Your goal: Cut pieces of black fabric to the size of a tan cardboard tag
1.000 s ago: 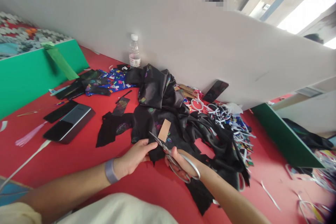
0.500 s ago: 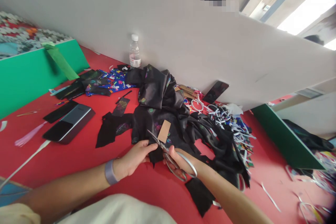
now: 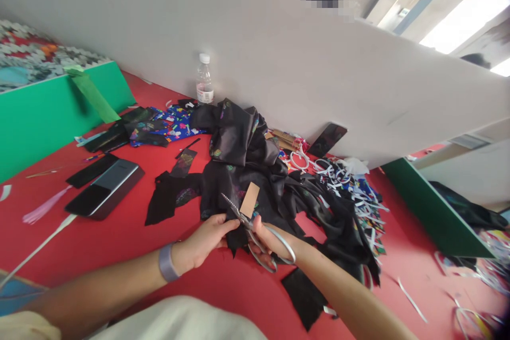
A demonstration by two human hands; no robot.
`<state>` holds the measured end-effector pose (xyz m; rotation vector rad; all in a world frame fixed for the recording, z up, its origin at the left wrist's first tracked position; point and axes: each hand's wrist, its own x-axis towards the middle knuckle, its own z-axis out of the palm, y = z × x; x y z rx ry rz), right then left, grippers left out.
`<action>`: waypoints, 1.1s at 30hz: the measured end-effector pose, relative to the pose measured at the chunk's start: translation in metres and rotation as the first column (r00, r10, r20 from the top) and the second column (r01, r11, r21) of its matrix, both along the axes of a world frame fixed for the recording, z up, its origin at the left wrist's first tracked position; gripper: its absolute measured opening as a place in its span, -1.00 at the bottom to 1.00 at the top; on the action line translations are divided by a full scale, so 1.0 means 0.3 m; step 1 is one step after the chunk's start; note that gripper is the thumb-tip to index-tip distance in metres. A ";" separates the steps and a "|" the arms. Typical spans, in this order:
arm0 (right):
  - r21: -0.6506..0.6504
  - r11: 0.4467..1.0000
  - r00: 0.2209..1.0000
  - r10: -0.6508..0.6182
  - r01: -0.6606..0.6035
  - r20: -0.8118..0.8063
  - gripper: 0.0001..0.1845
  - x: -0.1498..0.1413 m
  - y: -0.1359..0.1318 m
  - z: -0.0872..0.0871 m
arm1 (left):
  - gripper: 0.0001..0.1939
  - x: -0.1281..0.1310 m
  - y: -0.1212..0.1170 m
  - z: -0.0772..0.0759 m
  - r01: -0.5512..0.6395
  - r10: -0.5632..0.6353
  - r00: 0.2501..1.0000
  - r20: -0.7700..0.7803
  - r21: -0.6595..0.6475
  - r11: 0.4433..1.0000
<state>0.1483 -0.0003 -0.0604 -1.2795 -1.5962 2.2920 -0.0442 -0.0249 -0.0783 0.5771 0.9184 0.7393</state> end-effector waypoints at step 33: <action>-0.279 0.952 0.992 -0.126 0.124 0.013 -0.13 -0.022 -0.017 -0.027 | -0.72 0.008 -0.011 0.018 -0.058 0.062 0.997 -0.055 0.059 0.997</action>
